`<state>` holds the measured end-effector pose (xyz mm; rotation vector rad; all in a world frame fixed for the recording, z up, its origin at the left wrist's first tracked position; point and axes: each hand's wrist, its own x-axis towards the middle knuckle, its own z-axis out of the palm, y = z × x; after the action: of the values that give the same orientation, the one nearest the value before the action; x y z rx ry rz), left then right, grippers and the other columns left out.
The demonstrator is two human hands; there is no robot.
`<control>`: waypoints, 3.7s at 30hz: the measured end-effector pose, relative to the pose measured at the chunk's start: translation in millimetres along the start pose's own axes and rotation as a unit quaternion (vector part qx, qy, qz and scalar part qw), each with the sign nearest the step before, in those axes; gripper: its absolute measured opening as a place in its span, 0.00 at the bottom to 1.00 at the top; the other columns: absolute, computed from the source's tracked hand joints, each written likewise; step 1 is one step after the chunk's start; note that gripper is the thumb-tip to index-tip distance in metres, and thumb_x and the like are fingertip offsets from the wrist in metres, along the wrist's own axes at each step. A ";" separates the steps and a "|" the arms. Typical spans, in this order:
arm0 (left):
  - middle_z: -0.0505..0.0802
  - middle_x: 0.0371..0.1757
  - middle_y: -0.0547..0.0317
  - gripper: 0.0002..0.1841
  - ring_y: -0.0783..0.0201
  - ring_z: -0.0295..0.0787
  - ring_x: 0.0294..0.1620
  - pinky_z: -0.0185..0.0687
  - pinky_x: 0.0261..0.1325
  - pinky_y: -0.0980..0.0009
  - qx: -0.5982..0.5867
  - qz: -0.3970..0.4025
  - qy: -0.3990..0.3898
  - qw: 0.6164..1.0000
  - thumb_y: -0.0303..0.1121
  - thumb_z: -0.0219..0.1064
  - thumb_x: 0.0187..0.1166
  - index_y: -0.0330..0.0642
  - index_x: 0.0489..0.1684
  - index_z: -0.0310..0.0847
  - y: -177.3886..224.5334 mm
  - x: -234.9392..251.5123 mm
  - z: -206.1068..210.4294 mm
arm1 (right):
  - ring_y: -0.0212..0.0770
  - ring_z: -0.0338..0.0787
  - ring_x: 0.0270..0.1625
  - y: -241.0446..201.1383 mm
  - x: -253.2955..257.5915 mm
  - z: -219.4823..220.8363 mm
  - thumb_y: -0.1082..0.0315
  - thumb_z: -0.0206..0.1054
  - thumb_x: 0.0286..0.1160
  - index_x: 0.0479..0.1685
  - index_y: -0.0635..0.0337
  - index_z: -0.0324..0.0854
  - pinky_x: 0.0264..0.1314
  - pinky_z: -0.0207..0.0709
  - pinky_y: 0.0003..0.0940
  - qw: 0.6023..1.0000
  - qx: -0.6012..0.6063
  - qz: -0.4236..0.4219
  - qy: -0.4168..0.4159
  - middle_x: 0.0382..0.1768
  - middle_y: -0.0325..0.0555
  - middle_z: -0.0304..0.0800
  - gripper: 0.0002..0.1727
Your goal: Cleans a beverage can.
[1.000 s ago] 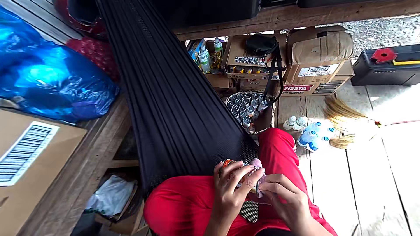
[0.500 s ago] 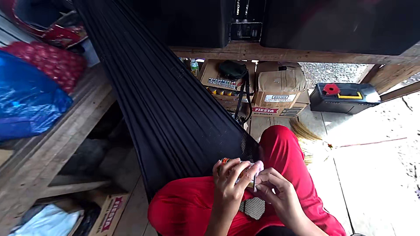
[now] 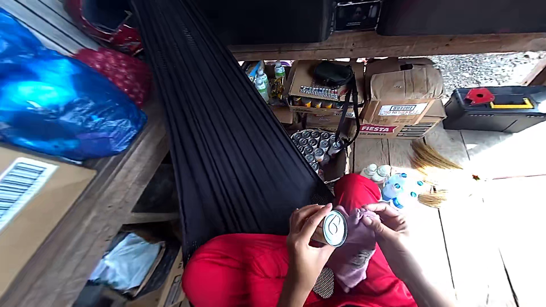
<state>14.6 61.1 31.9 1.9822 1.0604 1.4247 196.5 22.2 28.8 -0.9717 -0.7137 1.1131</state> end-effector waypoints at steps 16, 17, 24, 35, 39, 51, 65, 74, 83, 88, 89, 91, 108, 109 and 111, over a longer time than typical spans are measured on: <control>0.95 0.57 0.59 0.25 0.66 0.87 0.63 0.74 0.72 0.67 0.103 0.003 -0.043 0.994 0.38 0.83 0.57 0.45 0.57 0.92 -14.1 -10.0 -56.4 | 0.28 0.90 0.54 24.7 -26.8 73.8 0.67 0.65 0.83 0.44 0.58 0.88 0.62 0.79 0.15 0.856 -0.360 -0.337 -0.155 0.45 0.43 0.92 0.07; 0.95 0.57 0.59 0.24 0.66 0.87 0.63 0.75 0.73 0.67 0.094 0.002 -0.039 0.995 0.38 0.83 0.57 0.45 0.57 0.92 -14.3 -8.0 -47.2 | 0.29 0.90 0.55 22.0 -22.5 64.0 0.67 0.64 0.84 0.46 0.58 0.88 0.64 0.79 0.16 0.853 -0.353 -0.342 -0.173 0.46 0.43 0.92 0.08; 0.96 0.56 0.59 0.21 0.64 0.89 0.63 0.73 0.73 0.60 0.100 0.017 -0.003 0.995 0.35 0.80 0.58 0.47 0.55 0.94 -4.0 20.5 46.7 | 0.34 0.90 0.53 -8.2 47.9 -7.1 0.71 0.64 0.81 0.44 0.58 0.90 0.65 0.78 0.19 0.771 -0.445 -0.431 -0.148 0.45 0.46 0.93 0.08; 0.96 0.56 0.60 0.18 0.63 0.86 0.66 0.67 0.76 0.61 0.141 0.057 0.060 0.986 0.38 0.77 0.63 0.50 0.54 0.94 3.1 42.7 119.9 | 0.40 0.94 0.40 -49.7 71.0 -36.8 0.69 0.61 0.73 0.40 0.58 0.93 0.47 0.87 0.30 0.749 -0.592 -0.294 -0.031 0.35 0.44 0.94 0.12; 0.96 0.56 0.61 0.16 0.62 0.85 0.67 0.64 0.76 0.59 0.183 0.076 0.049 0.979 0.36 0.74 0.66 0.54 0.54 0.95 -4.2 33.2 97.8 | 0.39 0.95 0.37 -30.3 53.0 -21.5 0.68 0.62 0.70 0.38 0.58 0.90 0.43 0.87 0.31 0.777 -0.585 -0.230 -0.019 0.33 0.44 0.94 0.10; 0.94 0.59 0.56 0.28 0.69 0.86 0.67 0.77 0.75 0.73 0.038 -0.014 -0.007 0.999 0.39 0.85 0.54 0.39 0.57 0.90 -25.4 -15.6 -56.9 | 0.15 0.88 0.41 13.6 -6.0 13.7 0.59 0.69 0.81 0.50 0.47 0.90 0.46 0.81 0.15 0.907 0.030 0.094 -0.410 0.40 0.23 0.94 0.08; 0.94 0.58 0.63 0.20 0.67 0.85 0.69 0.68 0.80 0.60 0.155 0.044 0.000 0.987 0.39 0.81 0.65 0.52 0.57 0.91 -18.5 -1.9 -32.8 | 0.22 0.92 0.39 20.7 -4.1 25.6 0.63 0.74 0.71 0.41 0.52 0.90 0.46 0.87 0.19 0.973 -0.184 -0.108 -0.090 0.37 0.29 0.96 0.06; 0.94 0.57 0.64 0.14 0.67 0.83 0.68 0.66 0.78 0.65 0.122 0.103 0.033 0.987 0.37 0.75 0.73 0.52 0.56 0.90 -4.2 33.2 74.3 | 0.30 0.88 0.42 -31.5 51.9 -29.1 0.63 0.67 0.71 0.37 0.54 0.91 0.52 0.79 0.19 0.817 -0.491 -0.299 -0.043 0.33 0.38 0.91 0.08; 0.95 0.57 0.64 0.15 0.66 0.84 0.69 0.65 0.80 0.63 0.117 0.095 0.015 0.988 0.36 0.75 0.71 0.54 0.56 0.91 2.5 50.4 98.2 | 0.27 0.87 0.44 -50.3 62.1 -58.8 0.62 0.67 0.79 0.41 0.55 0.88 0.54 0.78 0.15 0.844 -0.405 -0.291 -0.197 0.35 0.38 0.88 0.08; 0.95 0.57 0.62 0.17 0.66 0.86 0.66 0.70 0.73 0.64 0.147 0.070 -0.001 0.987 0.37 0.77 0.67 0.53 0.55 0.93 1.9 36.5 56.4 | 0.24 0.88 0.47 -18.2 55.8 -19.7 0.63 0.67 0.79 0.41 0.57 0.88 0.53 0.81 0.15 0.887 -0.316 -0.300 -0.154 0.39 0.39 0.91 0.08; 0.96 0.56 0.61 0.18 0.65 0.87 0.65 0.71 0.72 0.63 0.162 0.066 0.003 0.985 0.38 0.79 0.65 0.51 0.55 0.94 -0.3 31.3 45.0 | 0.25 0.89 0.47 -9.2 54.8 -8.3 0.64 0.67 0.76 0.40 0.57 0.89 0.54 0.81 0.16 0.882 -0.331 -0.311 -0.127 0.38 0.39 0.92 0.08; 0.96 0.56 0.60 0.20 0.65 0.88 0.62 0.74 0.68 0.64 0.196 0.058 0.011 0.979 0.39 0.81 0.61 0.50 0.55 0.94 -5.7 19.6 18.6 | 0.27 0.89 0.44 11.2 48.7 16.9 0.67 0.68 0.71 0.37 0.58 0.92 0.53 0.80 0.18 0.872 -0.362 -0.320 -0.075 0.36 0.41 0.93 0.08; 0.96 0.55 0.59 0.24 0.64 0.89 0.60 0.76 0.66 0.65 0.207 0.026 -0.015 0.978 0.37 0.83 0.53 0.46 0.53 0.95 -16.9 -12.3 -82.1 | 0.31 0.88 0.49 54.2 -4.3 101.8 0.68 0.66 0.76 0.39 0.54 0.92 0.59 0.77 0.21 0.881 -0.344 -0.313 -0.088 0.39 0.39 0.92 0.08; 0.96 0.55 0.59 0.24 0.64 0.89 0.60 0.76 0.65 0.64 0.199 0.022 -0.013 0.980 0.37 0.83 0.51 0.45 0.53 0.95 -17.5 -12.2 -73.4 | 0.31 0.87 0.48 53.0 -2.0 95.7 0.68 0.66 0.75 0.39 0.54 0.92 0.58 0.77 0.21 0.880 -0.342 -0.318 -0.086 0.38 0.39 0.92 0.08; 0.96 0.54 0.58 0.25 0.64 0.89 0.60 0.78 0.67 0.67 0.166 0.012 -0.008 0.986 0.38 0.83 0.51 0.44 0.53 0.94 -17.3 -8.4 -54.8 | 0.29 0.86 0.48 44.9 4.5 82.5 0.66 0.66 0.80 0.40 0.53 0.91 0.58 0.76 0.18 0.876 -0.332 -0.332 -0.108 0.38 0.38 0.90 0.08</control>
<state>-43.5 61.3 33.1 2.2373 1.3434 1.3093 108.6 55.1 23.1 -1.0419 -1.5421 0.3501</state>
